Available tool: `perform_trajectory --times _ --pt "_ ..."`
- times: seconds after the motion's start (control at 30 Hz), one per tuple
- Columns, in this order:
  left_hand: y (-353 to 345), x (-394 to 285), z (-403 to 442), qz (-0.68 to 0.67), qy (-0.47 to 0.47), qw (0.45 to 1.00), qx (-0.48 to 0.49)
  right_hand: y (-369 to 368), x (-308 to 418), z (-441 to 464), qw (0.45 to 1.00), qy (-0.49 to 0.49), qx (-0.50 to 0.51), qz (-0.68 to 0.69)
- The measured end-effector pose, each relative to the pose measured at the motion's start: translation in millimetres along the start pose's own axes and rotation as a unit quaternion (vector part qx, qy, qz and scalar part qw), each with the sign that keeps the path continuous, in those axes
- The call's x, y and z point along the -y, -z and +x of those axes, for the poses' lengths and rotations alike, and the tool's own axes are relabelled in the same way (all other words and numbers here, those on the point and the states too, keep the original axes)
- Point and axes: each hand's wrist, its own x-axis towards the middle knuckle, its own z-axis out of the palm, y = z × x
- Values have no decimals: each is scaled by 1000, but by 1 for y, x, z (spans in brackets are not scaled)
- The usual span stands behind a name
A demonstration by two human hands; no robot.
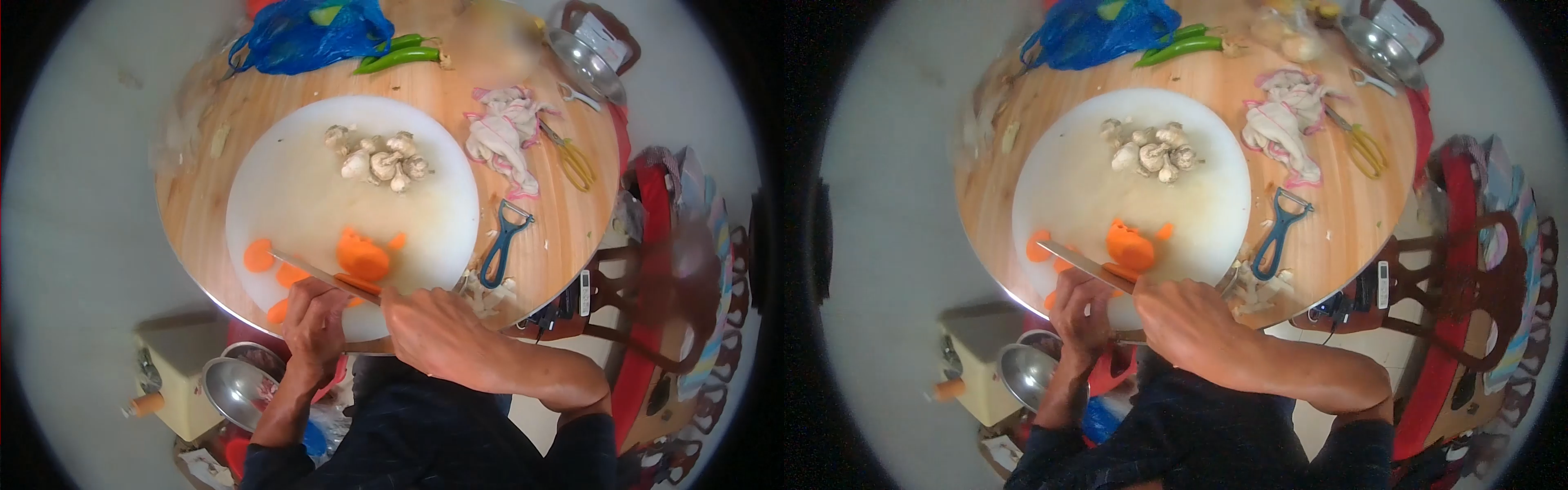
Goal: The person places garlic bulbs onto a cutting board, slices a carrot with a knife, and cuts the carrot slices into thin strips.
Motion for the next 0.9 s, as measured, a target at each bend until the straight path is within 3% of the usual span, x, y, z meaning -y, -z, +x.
perform_trajectory --times 0.03,0.1,0.23,0.3,0.43,0.6,0.73,0.8,0.9 --pt "-1 0 -2 5 14 1000 -5 -3 -2 0 1000 -5 -9 2" --pt "-3 1 -7 8 18 1000 -6 -19 -12 4 996 74 -53 5" --pt "-6 3 -6 6 8 1000 -13 -34 -11 19 995 65 -74 -8" --pt "-6 3 -8 11 26 999 -19 -24 -11 22 1000 5 -9 11" --pt "0 7 -4 6 5 1000 -8 -14 -15 11 999 30 -7 13" --pt "1 5 -7 16 9 1000 -16 -3 -19 -3 997 -68 39 22" --pt "-7 -4 -11 9 -3 1000 -14 -1 -30 -7 999 -36 16 37" --pt "-7 -8 -11 2 3 1000 -17 -4 -35 -7 996 -76 -4 52" --pt "-9 -7 -8 15 18 1000 -10 7 -32 -9 997 -55 28 55"
